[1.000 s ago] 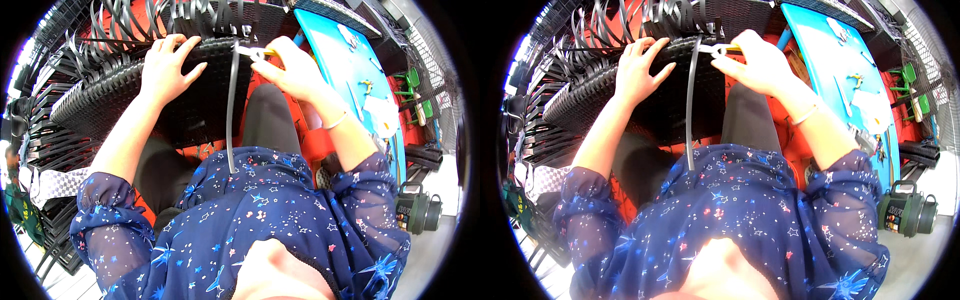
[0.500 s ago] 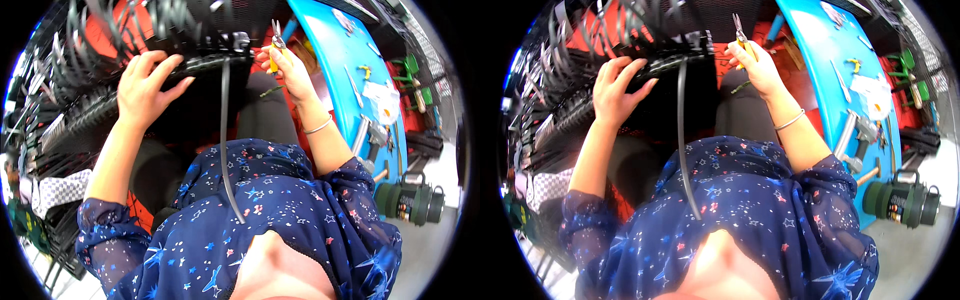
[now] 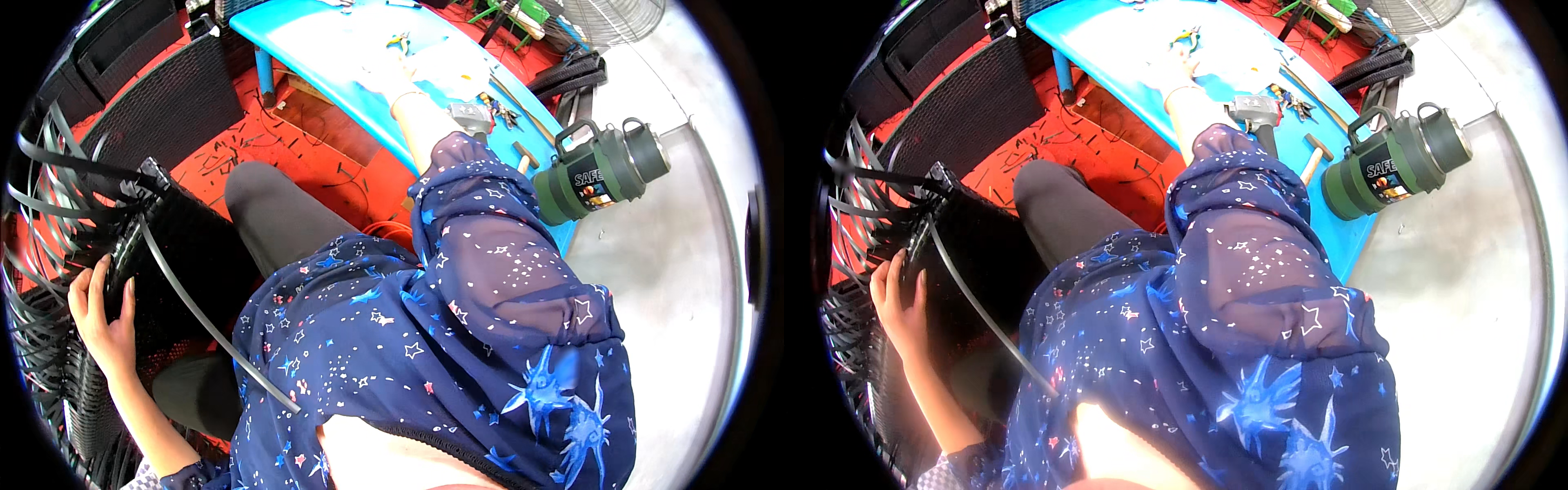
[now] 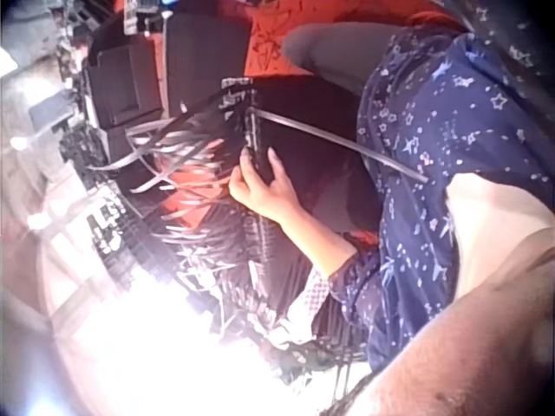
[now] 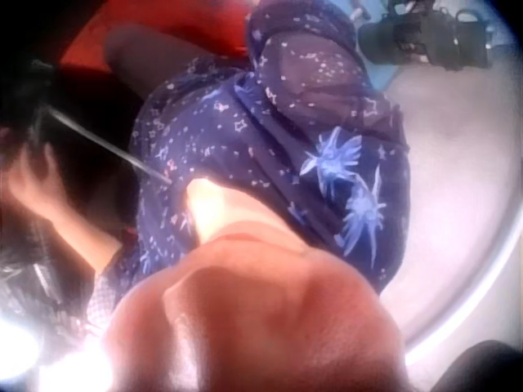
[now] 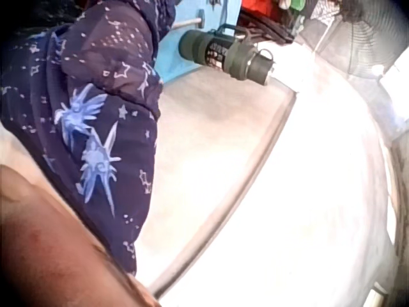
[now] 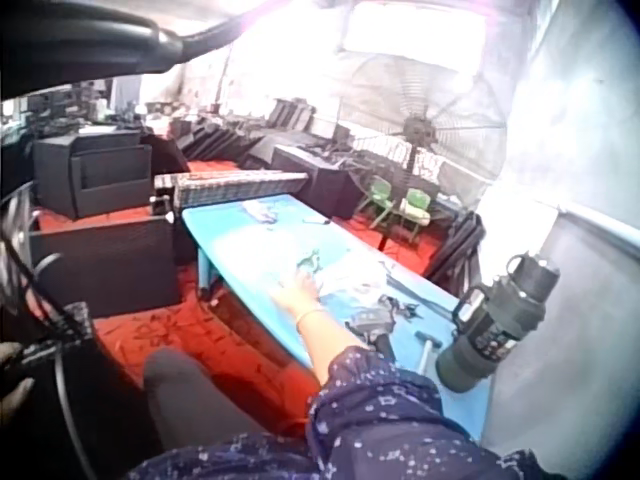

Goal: The person sits on the floor and repairs a black wicker chair using pliers and a hammer. They cut and trim black plastic strips, weave them into the chair frame, and secure the ends by hammering them into place.

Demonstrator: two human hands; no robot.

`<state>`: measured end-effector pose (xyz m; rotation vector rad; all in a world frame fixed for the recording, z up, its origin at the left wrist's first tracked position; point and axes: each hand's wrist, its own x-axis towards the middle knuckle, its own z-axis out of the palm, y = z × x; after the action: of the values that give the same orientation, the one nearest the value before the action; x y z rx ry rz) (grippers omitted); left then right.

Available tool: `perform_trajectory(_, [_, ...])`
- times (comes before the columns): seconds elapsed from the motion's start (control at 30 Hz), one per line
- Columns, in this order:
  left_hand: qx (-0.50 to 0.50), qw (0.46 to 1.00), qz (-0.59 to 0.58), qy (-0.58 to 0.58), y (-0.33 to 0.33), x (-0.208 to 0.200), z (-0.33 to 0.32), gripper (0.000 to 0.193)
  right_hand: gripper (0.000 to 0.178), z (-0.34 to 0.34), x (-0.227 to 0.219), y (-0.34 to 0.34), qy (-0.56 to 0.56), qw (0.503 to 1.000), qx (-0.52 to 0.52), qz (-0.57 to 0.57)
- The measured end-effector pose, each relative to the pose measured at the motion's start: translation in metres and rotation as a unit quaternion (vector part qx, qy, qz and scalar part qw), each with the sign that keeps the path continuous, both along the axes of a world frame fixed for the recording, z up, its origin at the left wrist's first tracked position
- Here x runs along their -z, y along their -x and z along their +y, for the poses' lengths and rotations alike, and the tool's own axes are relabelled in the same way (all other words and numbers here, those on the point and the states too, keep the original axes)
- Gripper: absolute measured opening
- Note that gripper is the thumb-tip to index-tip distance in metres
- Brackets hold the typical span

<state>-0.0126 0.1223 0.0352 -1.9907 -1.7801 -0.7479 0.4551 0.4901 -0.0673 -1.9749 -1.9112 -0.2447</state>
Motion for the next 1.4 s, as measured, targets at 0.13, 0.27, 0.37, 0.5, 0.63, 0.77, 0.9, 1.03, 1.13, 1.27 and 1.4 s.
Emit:
perform_trajectory(0.13, [-0.015, 1.0, -0.015, 0.01, 0.002, 0.003, -0.014, 0.047, 0.065, -0.019, -0.012, -0.02, -0.071, 0.992, -0.051, 0.09])
perform_trajectory(0.27, [-0.022, 1.0, -0.004, 0.004, 0.001, 0.003, -0.018, 0.047, 0.043, -0.08, -0.03, -0.106, -0.02, 0.993, -0.033, 0.112])
perform_trajectory(0.37, [-0.017, 1.0, 0.018, -0.017, 0.008, 0.006, -0.021, 0.045, 0.059, -0.121, -0.036, -0.194, 0.107, 0.993, 0.041, -0.01])
perform_trajectory(0.5, [0.015, 1.0, 0.0, -0.022, -0.003, -0.005, -0.008, 0.044, 0.069, -0.161, 0.007, -0.249, 0.293, 0.927, 0.107, 0.208])
perform_trajectory(0.63, [0.031, 0.999, -0.019, -0.023, -0.003, -0.005, -0.012, 0.042, 0.036, -0.14, 0.032, -0.244, 0.345, 0.751, 0.139, 0.545])
perform_trajectory(0.77, [0.03, 0.998, -0.048, -0.019, -0.004, -0.006, -0.016, 0.042, 0.04, -0.132, 0.02, -0.224, 0.343, 0.692, 0.103, 0.627])
perform_trajectory(0.9, [0.033, 0.997, -0.044, -0.046, 0.0, 0.0, -0.015, 0.04, 0.035, -0.148, -0.009, -0.19, 0.351, 0.692, 0.076, 0.626])
perform_trajectory(1.03, [0.04, 0.996, -0.062, -0.058, 0.003, 0.009, -0.012, 0.039, 0.032, -0.168, -0.047, -0.155, 0.386, 0.733, 0.051, 0.557])
perform_trajectory(1.13, [0.053, 0.994, -0.072, -0.058, 0.004, 0.011, -0.009, 0.039, 0.032, -0.196, -0.091, -0.116, 0.307, 0.826, 0.022, 0.473])
perform_trajectory(1.27, [0.064, 0.991, -0.093, -0.069, 0.001, 0.033, 0.01, 0.037, 0.033, -0.22, -0.17, -0.049, 0.324, 0.813, -0.097, 0.474])
perform_trajectory(1.4, [0.065, 0.991, -0.091, -0.078, 0.001, 0.039, 0.013, 0.035, 0.046, -0.273, -0.232, 0.064, 0.39, 0.747, -0.229, 0.487])
